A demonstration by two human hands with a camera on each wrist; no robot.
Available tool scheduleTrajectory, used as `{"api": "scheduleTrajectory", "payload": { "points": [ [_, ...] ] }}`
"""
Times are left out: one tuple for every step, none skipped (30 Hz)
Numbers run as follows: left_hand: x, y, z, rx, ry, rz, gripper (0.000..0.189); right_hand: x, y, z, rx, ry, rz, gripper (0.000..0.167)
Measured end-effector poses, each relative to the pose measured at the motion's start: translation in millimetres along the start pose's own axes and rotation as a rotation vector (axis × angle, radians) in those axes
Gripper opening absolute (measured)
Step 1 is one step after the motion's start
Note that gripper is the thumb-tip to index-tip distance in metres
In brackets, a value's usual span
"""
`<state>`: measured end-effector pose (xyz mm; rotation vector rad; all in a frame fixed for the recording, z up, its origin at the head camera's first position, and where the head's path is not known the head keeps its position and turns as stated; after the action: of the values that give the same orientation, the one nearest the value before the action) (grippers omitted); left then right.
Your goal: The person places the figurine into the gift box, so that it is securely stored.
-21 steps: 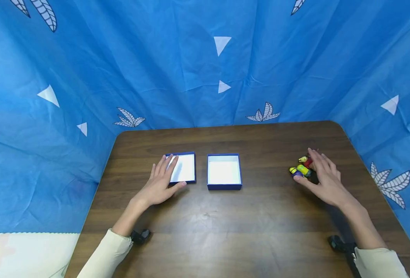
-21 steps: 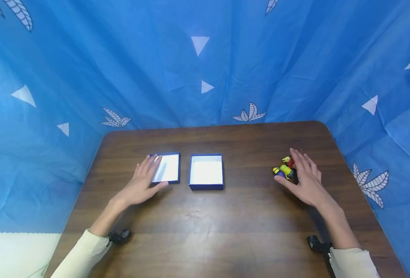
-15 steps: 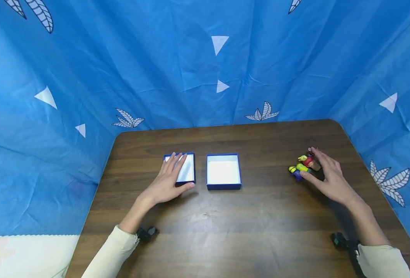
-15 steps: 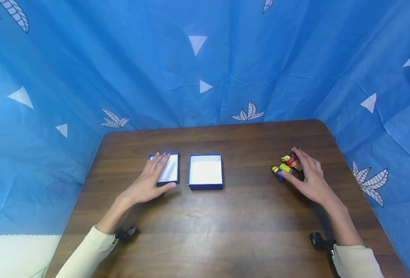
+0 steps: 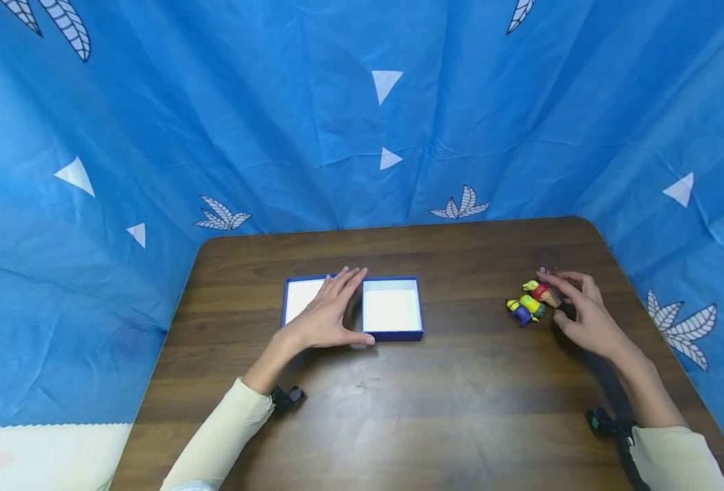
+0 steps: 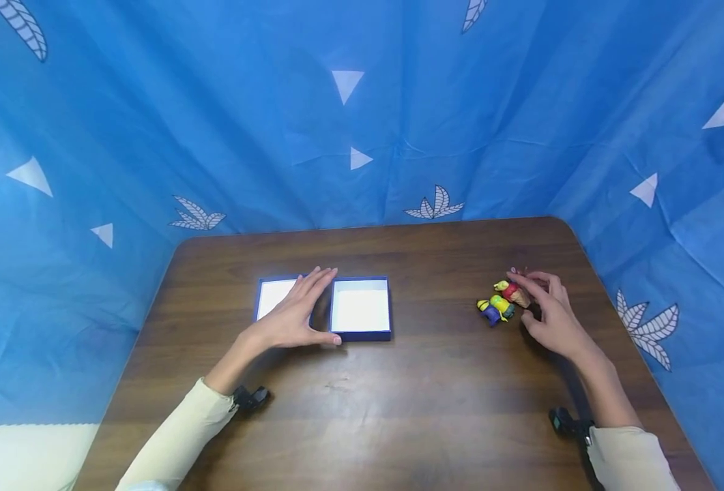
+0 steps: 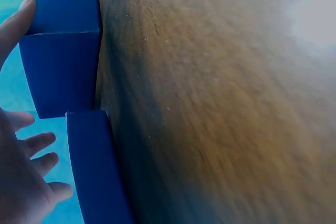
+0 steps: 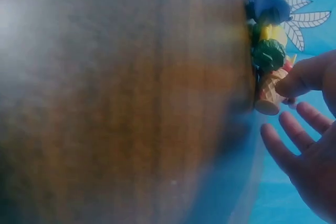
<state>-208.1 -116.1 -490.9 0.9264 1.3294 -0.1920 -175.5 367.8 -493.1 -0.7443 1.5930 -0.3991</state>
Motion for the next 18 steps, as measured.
{"api": "scheduleTrajectory", "payload": {
  "points": [
    [0.2, 0.7, -2.0, 0.002, -0.005, 0.007, 0.135, 0.0, 0.7, -0.7, 0.006, -0.005, 0.015, 0.081],
    [0.5, 1.0, -3.5, 0.000, -0.012, 0.017, 0.135, 0.2, 1.6, -1.4, 0.015, -0.015, 0.024, 0.080],
    [1.0, 1.2, -4.7, -0.004, -0.020, 0.022, 0.136, 0.5, 2.7, -2.0, 0.025, -0.025, 0.035, 0.079],
    [1.7, 1.5, -5.8, -0.008, -0.028, 0.028, 0.136, 0.6, 4.1, -1.9, 0.038, -0.033, 0.049, 0.077],
    [2.3, 1.9, -6.7, -0.012, -0.034, 0.032, 0.135, 0.7, 5.5, -1.8, 0.048, -0.039, 0.066, 0.076],
    [2.7, 2.2, -7.6, -0.017, -0.039, 0.032, 0.135, 0.7, 6.9, -1.8, 0.058, -0.043, 0.077, 0.074],
    [2.9, 2.4, -8.2, -0.020, -0.040, 0.028, 0.134, 0.6, 8.1, -1.9, 0.066, -0.041, 0.090, 0.073],
    [3.2, 2.3, -8.7, -0.024, -0.042, 0.024, 0.132, 0.5, 8.9, -2.0, 0.074, -0.039, 0.100, 0.073],
    [3.5, 2.1, -8.9, -0.029, -0.044, 0.019, 0.131, 0.4, 9.9, -2.1, 0.082, -0.035, 0.109, 0.072],
    [3.8, 1.9, -8.7, -0.034, -0.044, 0.016, 0.130, 0.2, 10.1, -2.0, 0.090, -0.029, 0.113, 0.073],
    [4.1, 1.8, -8.2, -0.039, -0.044, 0.011, 0.129, 0.3, 10.2, -1.9, 0.098, -0.028, 0.111, 0.073],
    [4.6, 1.5, -7.6, -0.047, -0.047, 0.008, 0.128, 0.4, 10.2, -1.9, 0.103, -0.022, 0.111, 0.074],
    [5.1, 1.2, -6.9, -0.053, -0.048, 0.007, 0.127, 0.6, 10.0, -1.8, 0.105, -0.017, 0.113, 0.074],
    [5.5, 1.0, -6.2, -0.056, -0.047, 0.010, 0.127, 0.7, 9.7, -1.6, 0.107, -0.014, 0.112, 0.074],
    [5.8, 0.9, -5.6, -0.057, -0.044, 0.012, 0.127, 0.9, 9.6, -1.7, 0.108, -0.009, 0.108, 0.074],
    [6.0, 0.9, -5.2, -0.058, -0.040, 0.014, 0.126, 0.9, 9.3, -1.8, 0.106, -0.005, 0.105, 0.074],
    [6.1, 0.8, -5.0, -0.058, -0.038, 0.018, 0.126, 0.9, 9.3, -2.1, 0.104, -0.001, 0.101, 0.075],
    [6.2, 0.6, -4.9, -0.057, -0.036, 0.021, 0.126, 0.7, 9.4, -2.6, 0.098, 0.008, 0.098, 0.075]
  ]
}}
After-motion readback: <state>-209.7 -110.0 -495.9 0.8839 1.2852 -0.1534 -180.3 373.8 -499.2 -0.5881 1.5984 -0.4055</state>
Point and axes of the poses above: each hand's wrist, its own z-axis away from the middle knuckle, its own x-axis out of the palm, y = z × x, the point moved 6 cm from there along -z, towards the middle knuckle, and after that the axes turned 7 degrees about x, right-handed, at the moved point
